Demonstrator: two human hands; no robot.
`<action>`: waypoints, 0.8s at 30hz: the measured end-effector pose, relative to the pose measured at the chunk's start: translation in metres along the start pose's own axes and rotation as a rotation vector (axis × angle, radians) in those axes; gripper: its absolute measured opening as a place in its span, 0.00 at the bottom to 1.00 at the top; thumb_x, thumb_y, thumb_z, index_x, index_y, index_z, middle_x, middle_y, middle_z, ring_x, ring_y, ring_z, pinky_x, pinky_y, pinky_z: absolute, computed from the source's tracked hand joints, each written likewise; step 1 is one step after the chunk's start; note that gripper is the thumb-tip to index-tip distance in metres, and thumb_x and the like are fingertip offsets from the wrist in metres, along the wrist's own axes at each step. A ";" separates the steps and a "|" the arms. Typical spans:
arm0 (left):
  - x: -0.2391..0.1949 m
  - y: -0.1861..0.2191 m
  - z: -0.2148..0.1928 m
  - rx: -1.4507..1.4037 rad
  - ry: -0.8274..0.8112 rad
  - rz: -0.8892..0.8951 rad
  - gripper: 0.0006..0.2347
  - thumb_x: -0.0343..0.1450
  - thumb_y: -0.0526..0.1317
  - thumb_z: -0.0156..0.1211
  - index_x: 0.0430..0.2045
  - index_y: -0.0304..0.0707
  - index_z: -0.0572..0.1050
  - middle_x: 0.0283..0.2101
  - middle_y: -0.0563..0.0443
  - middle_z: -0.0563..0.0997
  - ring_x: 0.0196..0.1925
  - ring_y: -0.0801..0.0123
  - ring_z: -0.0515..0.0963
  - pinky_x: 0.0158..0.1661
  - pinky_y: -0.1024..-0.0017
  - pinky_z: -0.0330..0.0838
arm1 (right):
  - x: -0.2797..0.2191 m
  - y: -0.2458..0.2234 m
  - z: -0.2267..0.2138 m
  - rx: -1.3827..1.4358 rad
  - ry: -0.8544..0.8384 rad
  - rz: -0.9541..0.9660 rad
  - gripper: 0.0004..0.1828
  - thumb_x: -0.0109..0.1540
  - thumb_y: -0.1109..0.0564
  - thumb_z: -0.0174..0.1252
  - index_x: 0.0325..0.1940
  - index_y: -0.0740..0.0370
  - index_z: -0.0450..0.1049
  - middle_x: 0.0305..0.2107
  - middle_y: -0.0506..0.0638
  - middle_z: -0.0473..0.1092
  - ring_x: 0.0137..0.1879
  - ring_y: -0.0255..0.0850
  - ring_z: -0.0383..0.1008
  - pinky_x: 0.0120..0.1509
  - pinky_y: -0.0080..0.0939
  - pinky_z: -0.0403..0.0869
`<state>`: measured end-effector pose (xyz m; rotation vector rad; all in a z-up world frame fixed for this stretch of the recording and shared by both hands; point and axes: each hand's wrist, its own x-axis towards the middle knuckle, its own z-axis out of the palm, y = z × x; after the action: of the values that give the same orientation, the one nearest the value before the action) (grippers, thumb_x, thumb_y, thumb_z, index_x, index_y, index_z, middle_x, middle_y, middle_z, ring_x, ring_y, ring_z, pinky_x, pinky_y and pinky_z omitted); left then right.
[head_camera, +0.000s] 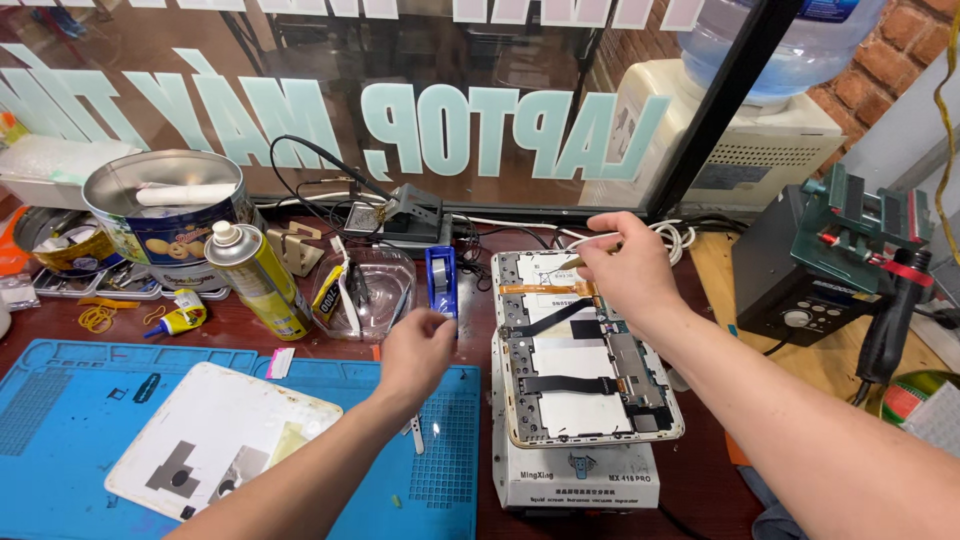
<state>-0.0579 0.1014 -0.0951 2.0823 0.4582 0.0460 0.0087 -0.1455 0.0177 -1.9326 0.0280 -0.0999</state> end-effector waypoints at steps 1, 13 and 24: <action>0.004 0.016 0.005 -0.006 -0.019 0.031 0.20 0.69 0.46 0.63 0.53 0.38 0.73 0.43 0.39 0.84 0.46 0.55 0.85 0.50 0.62 0.77 | 0.007 -0.001 0.004 -0.039 -0.016 -0.054 0.19 0.62 0.66 0.56 0.57 0.65 0.70 0.41 0.54 0.76 0.40 0.41 0.82 0.42 0.37 0.78; 0.046 0.106 0.043 -0.185 -0.326 0.026 0.40 0.59 0.31 0.70 0.69 0.47 0.60 0.56 0.39 0.80 0.50 0.61 0.83 0.46 0.67 0.79 | 0.043 -0.004 0.023 -0.135 -0.122 -0.089 0.22 0.61 0.67 0.57 0.60 0.63 0.70 0.40 0.53 0.78 0.38 0.40 0.82 0.42 0.38 0.79; 0.058 0.115 0.046 -0.161 -0.355 -0.012 0.29 0.61 0.27 0.67 0.60 0.44 0.73 0.50 0.41 0.83 0.44 0.63 0.86 0.43 0.69 0.82 | 0.043 -0.012 0.024 -0.122 -0.128 -0.045 0.23 0.62 0.66 0.57 0.62 0.61 0.69 0.41 0.52 0.77 0.40 0.39 0.81 0.44 0.37 0.80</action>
<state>0.0408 0.0300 -0.0325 1.8780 0.2411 -0.2810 0.0528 -0.1217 0.0231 -2.0586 -0.0973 -0.0044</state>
